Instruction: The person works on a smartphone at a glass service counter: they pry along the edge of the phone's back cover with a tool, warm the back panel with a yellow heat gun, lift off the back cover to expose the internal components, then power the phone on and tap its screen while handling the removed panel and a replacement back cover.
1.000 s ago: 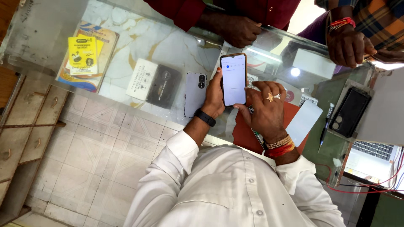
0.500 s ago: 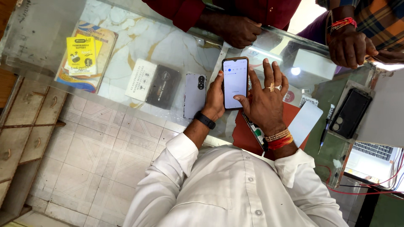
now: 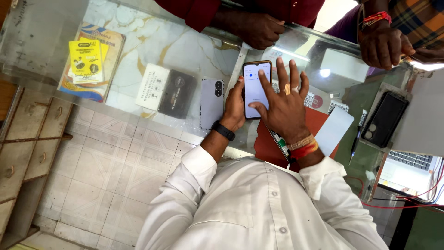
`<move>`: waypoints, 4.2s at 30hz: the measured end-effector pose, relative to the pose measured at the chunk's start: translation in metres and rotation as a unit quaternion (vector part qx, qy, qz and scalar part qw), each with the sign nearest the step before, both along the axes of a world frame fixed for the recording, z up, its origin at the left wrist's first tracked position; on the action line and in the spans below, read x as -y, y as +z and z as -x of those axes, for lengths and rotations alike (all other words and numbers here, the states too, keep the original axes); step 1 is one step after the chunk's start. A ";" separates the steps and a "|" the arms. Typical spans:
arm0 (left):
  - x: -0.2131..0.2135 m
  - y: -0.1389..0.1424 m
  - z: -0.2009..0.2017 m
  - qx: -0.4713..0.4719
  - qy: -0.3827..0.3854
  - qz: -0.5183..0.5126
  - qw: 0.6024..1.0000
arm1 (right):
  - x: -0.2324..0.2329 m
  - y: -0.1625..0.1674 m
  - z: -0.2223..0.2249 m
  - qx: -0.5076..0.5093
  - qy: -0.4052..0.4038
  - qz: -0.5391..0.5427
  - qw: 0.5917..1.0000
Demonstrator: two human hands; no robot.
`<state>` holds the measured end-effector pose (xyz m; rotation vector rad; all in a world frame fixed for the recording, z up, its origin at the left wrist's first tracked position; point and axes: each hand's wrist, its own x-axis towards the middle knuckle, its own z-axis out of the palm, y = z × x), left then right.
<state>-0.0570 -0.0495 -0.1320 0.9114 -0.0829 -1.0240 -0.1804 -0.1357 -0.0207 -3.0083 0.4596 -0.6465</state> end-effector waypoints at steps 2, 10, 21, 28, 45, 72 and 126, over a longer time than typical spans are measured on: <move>-0.001 0.002 -0.001 -0.022 0.000 0.014 1.000 | -0.009 0.001 0.012 0.000 0.043 -0.021 0.999; -0.002 0.015 -0.001 -0.049 -0.008 0.036 0.998 | -0.024 -0.004 0.047 0.109 0.090 -0.085 0.986; -0.009 0.027 0.000 -0.053 -0.042 0.081 0.994 | -0.026 -0.002 0.056 0.135 0.111 -0.084 0.981; -0.001 0.011 -0.001 -0.041 0.007 0.031 0.999 | -0.026 -0.006 0.051 0.047 0.084 -0.062 0.993; 0.001 -0.006 0.000 -0.039 0.018 0.013 0.999 | -0.021 -0.003 0.052 0.128 0.059 -0.041 0.989; 0.002 -0.027 0.000 0.053 0.018 -0.001 0.998 | -0.014 0.003 0.065 0.121 0.020 -0.079 0.989; -0.005 -0.010 0.003 0.105 -0.045 0.053 0.992 | 0.044 -0.005 0.035 -0.024 -0.019 -0.047 0.998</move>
